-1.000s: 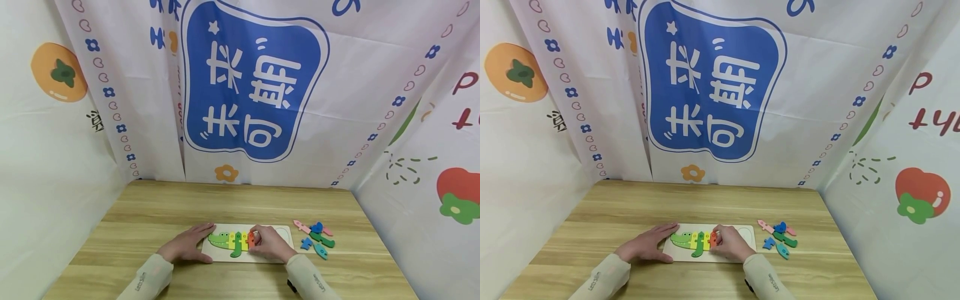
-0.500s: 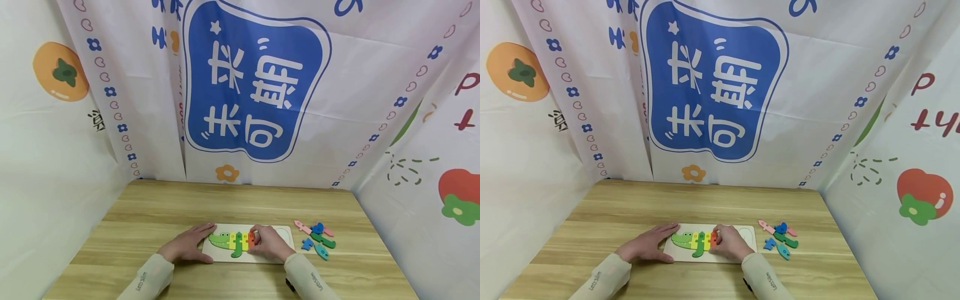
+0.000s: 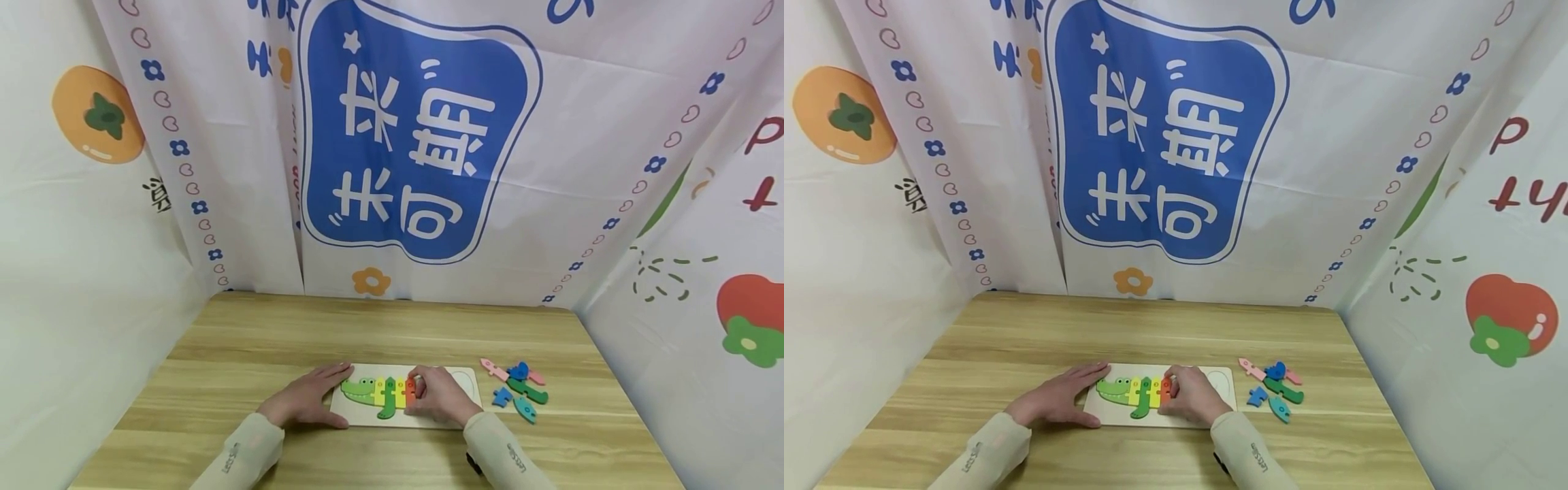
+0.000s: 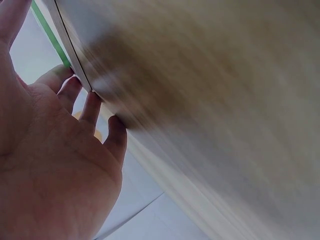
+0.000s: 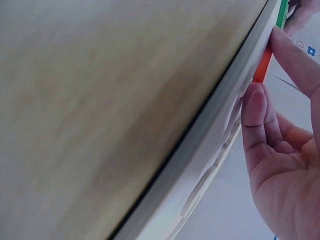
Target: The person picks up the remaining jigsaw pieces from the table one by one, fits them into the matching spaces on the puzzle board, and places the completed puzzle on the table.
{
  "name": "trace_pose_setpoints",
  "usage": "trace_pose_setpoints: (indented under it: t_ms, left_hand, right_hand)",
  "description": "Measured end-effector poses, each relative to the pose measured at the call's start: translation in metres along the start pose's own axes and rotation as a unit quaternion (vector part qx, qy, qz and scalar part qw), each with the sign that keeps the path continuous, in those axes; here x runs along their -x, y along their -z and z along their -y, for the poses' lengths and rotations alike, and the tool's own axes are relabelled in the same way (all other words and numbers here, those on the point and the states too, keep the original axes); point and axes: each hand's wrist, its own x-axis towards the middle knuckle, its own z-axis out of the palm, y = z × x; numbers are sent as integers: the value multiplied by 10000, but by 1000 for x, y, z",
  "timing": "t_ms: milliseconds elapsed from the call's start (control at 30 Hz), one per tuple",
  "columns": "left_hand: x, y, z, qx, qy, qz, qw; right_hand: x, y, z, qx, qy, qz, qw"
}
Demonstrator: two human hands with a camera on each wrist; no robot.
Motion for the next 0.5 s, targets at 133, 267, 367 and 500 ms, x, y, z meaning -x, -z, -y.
trace_pose_setpoints:
  t_ms: [133,267,367,500]
  left_hand:
    - [1,2,-2,30,-31,31,10000]
    - [1,2,-2,84,-24,37,10000]
    - [1,2,-1,75,-24,29,10000]
    - [1,2,-2,98,-36,27,9999]
  right_hand:
    - [3,3,1,45,2,36,10000]
    - [8,11,0,109,128,21,9999]
    - [15,20,-7,192,327,-73,9993]
    - [27,34,-24,512,492,-209,9973]
